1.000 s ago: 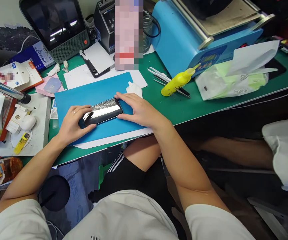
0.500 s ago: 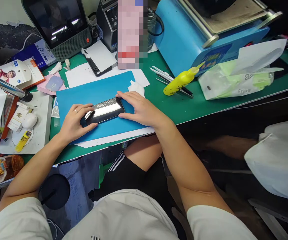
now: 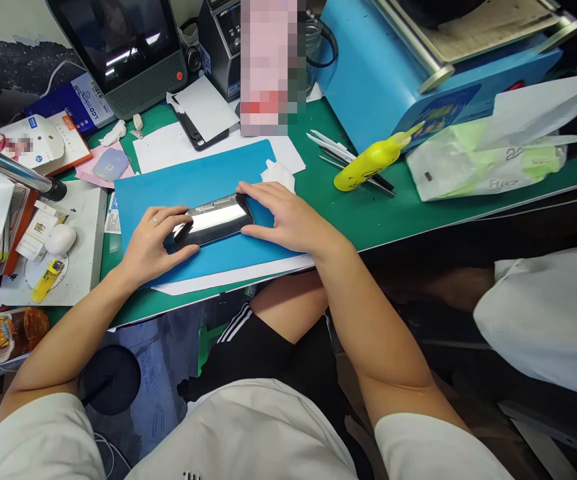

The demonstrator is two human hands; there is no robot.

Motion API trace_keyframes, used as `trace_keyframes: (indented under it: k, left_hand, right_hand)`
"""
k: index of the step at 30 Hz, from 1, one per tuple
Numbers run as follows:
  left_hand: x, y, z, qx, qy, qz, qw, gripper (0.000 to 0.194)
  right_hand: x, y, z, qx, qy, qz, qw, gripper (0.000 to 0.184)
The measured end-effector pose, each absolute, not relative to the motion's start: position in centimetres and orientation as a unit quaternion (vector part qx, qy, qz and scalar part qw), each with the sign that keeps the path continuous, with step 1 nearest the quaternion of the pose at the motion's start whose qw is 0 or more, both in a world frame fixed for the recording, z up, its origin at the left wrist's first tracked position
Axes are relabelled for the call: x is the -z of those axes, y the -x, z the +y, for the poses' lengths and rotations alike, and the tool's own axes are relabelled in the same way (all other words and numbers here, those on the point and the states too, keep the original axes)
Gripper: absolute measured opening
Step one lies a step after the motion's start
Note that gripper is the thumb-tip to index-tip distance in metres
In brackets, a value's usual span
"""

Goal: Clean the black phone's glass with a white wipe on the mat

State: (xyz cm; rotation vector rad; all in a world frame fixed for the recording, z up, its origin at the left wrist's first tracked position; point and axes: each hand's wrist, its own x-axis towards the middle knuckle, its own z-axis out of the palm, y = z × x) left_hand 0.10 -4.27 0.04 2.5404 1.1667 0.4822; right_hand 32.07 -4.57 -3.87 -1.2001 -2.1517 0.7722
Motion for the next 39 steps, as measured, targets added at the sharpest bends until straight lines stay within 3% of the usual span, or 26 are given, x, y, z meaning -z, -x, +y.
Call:
trace_keyframes:
  k: [18,26,39]
  left_hand:
    - [-0.13,0.09,-4.27,-0.156,-0.888,0.408,0.144,0.041]
    - [-0.22,0.02,-4.14,-0.146,-0.882,0.418,0.16,0.056]
    - [-0.27,-0.11,-4.45,-0.134,-0.871,0.441,0.172,0.063]
  right_hand:
    - [3.81,-31.78,-4.52,-0.297,0.447,-0.796,0.282,0.079]
    - [3.71,-31.8,-4.49,-0.302,0.448,-0.793,0.282,0.079]
    - [3.96,-31.81,-4.86,-0.298,0.456,-0.79,0.282,0.086]
